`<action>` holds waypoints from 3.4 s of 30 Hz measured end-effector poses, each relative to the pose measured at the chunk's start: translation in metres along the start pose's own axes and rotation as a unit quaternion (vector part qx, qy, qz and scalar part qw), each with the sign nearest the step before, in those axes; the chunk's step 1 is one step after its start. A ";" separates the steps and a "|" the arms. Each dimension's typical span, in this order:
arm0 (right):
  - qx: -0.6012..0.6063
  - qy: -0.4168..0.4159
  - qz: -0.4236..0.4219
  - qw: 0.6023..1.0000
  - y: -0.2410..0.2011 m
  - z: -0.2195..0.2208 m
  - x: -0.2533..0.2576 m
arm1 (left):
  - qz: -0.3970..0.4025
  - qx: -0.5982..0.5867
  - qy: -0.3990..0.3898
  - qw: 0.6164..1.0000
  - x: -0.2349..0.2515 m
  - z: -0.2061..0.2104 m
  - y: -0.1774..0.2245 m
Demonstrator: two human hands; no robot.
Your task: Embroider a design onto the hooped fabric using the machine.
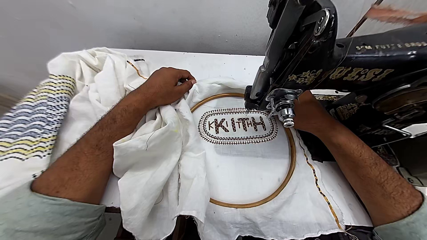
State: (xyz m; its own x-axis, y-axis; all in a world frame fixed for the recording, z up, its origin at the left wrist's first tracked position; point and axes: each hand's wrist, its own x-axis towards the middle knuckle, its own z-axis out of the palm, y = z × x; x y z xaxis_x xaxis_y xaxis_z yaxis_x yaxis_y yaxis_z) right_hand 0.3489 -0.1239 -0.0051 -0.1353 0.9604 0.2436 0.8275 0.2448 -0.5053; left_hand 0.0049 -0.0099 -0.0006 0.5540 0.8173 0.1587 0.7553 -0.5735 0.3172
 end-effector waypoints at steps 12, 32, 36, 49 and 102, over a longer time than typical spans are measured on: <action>-0.002 -0.005 0.013 1.000 -0.005 -0.002 -0.001 | 0.010 0.000 0.005 1.000 -0.001 0.000 0.000; 0.004 -0.001 0.010 1.000 -0.005 -0.002 -0.001 | -0.005 -0.003 -0.002 1.000 -0.001 -0.001 0.002; 0.006 -0.004 0.008 1.000 -0.006 -0.003 -0.001 | -0.005 -0.004 -0.001 1.000 0.000 0.000 0.000; 0.005 -0.009 0.019 1.000 -0.005 -0.002 0.000 | -0.001 0.005 -0.001 1.000 0.000 0.000 0.000; 0.004 -0.017 0.010 1.000 -0.004 -0.004 0.000 | 0.004 0.008 -0.008 1.000 -0.001 -0.001 0.005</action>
State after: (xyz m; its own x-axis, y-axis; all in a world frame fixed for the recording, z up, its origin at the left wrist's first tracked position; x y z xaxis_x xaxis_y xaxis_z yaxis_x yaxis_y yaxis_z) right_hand 0.3474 -0.1257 0.0001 -0.1370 0.9692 0.2045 0.8261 0.2258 -0.5163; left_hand 0.0077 -0.0138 0.0017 0.5656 0.8115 0.1469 0.7560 -0.5814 0.3008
